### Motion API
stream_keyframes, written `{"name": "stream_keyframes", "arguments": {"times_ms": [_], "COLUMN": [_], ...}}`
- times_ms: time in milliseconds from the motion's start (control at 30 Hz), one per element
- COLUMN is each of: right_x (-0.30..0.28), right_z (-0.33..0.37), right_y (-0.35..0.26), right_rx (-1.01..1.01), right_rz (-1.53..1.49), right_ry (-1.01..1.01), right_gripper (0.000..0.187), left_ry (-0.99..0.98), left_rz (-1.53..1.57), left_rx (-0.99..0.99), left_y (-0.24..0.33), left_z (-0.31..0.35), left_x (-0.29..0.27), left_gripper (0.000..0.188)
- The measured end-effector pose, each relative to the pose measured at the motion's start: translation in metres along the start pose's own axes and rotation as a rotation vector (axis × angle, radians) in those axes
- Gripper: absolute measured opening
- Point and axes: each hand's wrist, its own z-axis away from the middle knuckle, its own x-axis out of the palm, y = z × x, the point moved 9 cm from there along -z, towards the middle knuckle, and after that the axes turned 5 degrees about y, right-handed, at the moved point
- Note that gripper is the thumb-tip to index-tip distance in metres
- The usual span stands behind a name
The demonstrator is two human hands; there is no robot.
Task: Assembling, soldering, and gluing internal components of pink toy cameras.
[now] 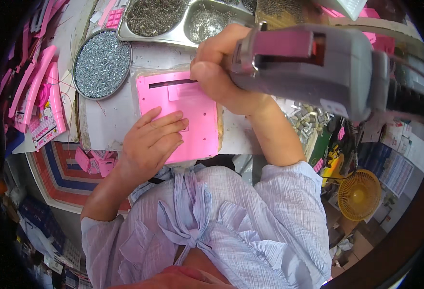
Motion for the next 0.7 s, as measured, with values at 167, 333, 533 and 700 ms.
{"name": "stream_keyframes", "arguments": {"times_ms": [167, 333, 533, 700], "right_x": [0.000, 0.041, 0.075, 0.085], "right_z": [-0.009, -0.003, 0.008, 0.007], "right_y": [-0.022, -0.073, -0.064, -0.056], "right_rx": [-0.030, -0.025, -0.016, -0.007], "right_rz": [-0.163, -0.441, -0.461, -0.437], "right_ry": [0.038, -0.173, -0.254, -0.194], "right_gripper": [0.019, 0.023, 0.028, 0.029], "left_ry": [0.067, 0.296, 0.380, 0.385], "left_rz": [0.051, 0.154, 0.110, 0.112], "left_rx": [0.007, -0.097, -0.088, -0.050], "left_y": [-0.006, -0.008, -0.010, -0.012], "left_z": [0.005, 0.011, 0.019, 0.026], "left_x": [-0.003, -0.020, -0.034, -0.038], "left_gripper": [0.016, 0.015, 0.017, 0.020]}}
